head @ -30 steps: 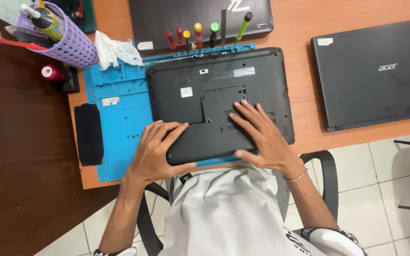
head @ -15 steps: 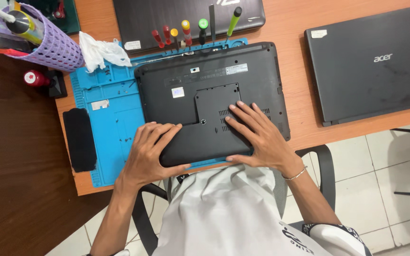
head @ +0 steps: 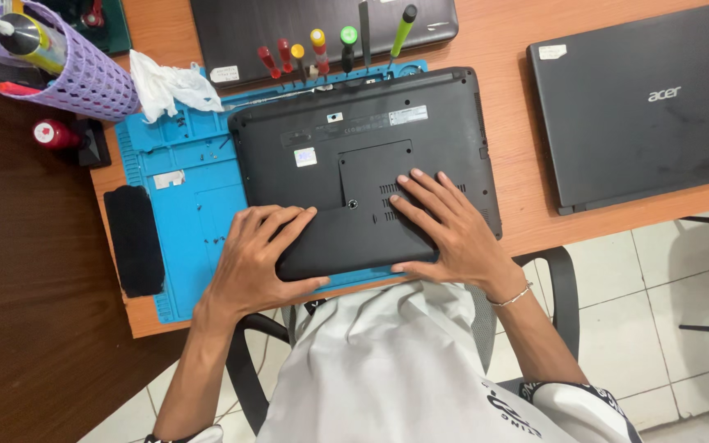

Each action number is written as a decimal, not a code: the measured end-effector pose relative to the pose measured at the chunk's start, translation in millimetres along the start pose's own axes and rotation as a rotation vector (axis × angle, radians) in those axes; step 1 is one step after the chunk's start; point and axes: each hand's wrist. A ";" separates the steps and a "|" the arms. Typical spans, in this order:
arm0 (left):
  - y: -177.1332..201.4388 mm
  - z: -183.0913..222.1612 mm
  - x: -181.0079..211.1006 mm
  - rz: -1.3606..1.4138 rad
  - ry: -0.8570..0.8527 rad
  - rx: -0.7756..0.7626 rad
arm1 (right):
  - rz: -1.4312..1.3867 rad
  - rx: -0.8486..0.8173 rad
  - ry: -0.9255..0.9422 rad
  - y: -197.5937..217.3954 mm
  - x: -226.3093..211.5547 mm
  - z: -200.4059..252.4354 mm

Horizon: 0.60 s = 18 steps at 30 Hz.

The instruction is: The person installs a RAM module into the internal slot of a laptop, wipes the top lid of another laptop with a cloth, and then uses a screwdriver on the underside of a laptop.

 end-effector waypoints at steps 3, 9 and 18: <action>1.1 -1.6 1.5 0.002 0.002 -0.004 | 0.007 0.006 0.016 0.0 0.9 -0.9; -4.8 0.1 0.9 -0.060 0.003 -0.021 | 0.068 -0.046 0.034 0.8 4.4 -1.0; -22.2 11.0 -5.1 -0.146 0.010 0.001 | 0.140 -0.109 -0.007 1.2 -0.7 -4.6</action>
Point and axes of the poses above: each hand's wrist, its own z-axis away from the middle knuckle, its own y-axis out of the back of the hand, x = y × z, and after that the axes turned 3 degrees about y, right-handed
